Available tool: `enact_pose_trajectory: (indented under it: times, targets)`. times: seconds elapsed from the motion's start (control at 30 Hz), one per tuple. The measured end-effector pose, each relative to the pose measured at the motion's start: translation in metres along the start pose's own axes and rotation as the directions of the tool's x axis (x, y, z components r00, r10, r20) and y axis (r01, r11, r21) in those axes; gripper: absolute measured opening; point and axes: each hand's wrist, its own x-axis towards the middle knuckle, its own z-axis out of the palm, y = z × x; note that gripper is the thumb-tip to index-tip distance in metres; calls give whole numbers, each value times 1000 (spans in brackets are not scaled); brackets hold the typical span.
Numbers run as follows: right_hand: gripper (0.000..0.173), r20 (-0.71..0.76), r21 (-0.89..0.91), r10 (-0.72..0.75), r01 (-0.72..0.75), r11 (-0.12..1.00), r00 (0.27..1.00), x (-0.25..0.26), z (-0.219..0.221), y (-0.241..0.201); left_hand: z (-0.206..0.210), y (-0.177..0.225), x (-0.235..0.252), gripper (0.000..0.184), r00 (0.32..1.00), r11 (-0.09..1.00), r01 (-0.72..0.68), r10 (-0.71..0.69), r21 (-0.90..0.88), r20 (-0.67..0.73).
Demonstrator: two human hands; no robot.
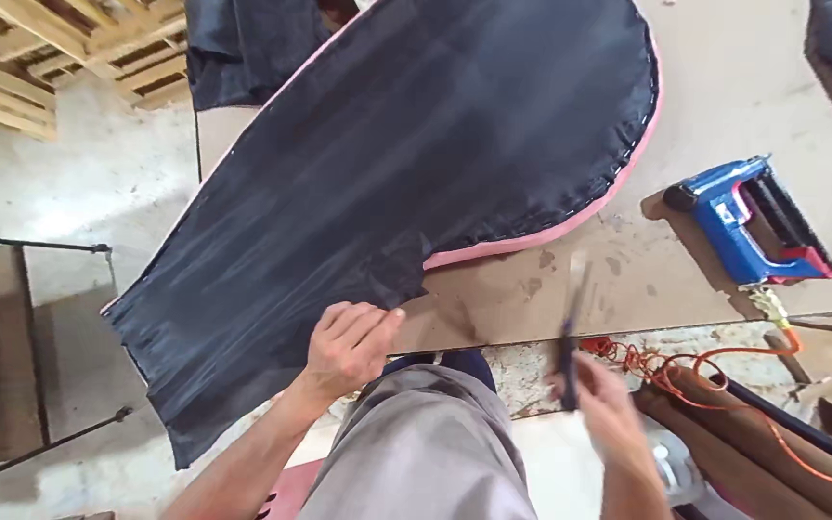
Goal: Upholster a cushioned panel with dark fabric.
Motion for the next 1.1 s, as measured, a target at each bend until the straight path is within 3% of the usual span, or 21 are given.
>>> enact_pose_trajectory:
  times: [0.03,0.1,0.17,0.27,0.37,0.47,0.53,0.6,0.67,0.73,0.8,0.87,0.93,1.0,1.1]
  targets:
    - [31,-199,-266,-41,-13,964,979,11,-24,-12,-6,-1,-12,32,995,992,91,-88,82,-38]
    - [40,-441,-629,-131,-201,751,888,46,-74,-34,-17,-11,-42,57,959,932,279,-284,232,-14]
    - [49,-568,-719,-171,-384,579,805,91,-121,-40,-24,-26,-78,74,884,850,438,-466,294,32]
    - [59,-629,-717,-196,-463,522,753,139,-157,-49,-24,-52,-128,71,785,738,550,-617,390,60]
    - [65,-494,-812,-338,-286,508,801,154,-134,-81,-23,-56,-149,68,792,730,539,-609,421,42]
    - [48,-117,-856,-453,142,497,884,161,-45,-108,-29,-55,-165,71,774,713,579,-633,396,9]
    - [37,160,-777,-553,450,440,817,164,23,-108,-36,-49,-166,73,728,690,637,-685,344,27]
    - [29,272,-693,-638,606,389,720,171,75,-104,-43,-39,-149,69,691,666,702,-723,254,-14]
    - [25,290,-645,-689,667,372,664,180,102,-100,-46,-25,-102,52,727,710,686,-665,160,-169]
    - [24,304,-624,-678,678,389,669,189,110,-100,-35,-12,-38,33,791,808,588,-561,48,-244]
    - [23,367,-606,-626,687,401,688,199,112,-100,-6,-9,17,27,865,878,476,-478,-51,-156]
    - [23,475,-593,-541,707,386,694,208,111,-103,27,-15,46,32,922,920,387,-388,-59,-2]
    - [23,568,-576,-465,732,364,679,214,109,-107,44,-23,51,36,936,941,337,-332,-32,120]
    - [23,621,-551,-409,744,378,668,218,107,-113,45,-28,44,33,939,947,321,-314,-30,141]
    - [23,661,-504,-320,718,481,679,225,104,-125,37,-31,39,31,932,940,337,-325,-57,160]
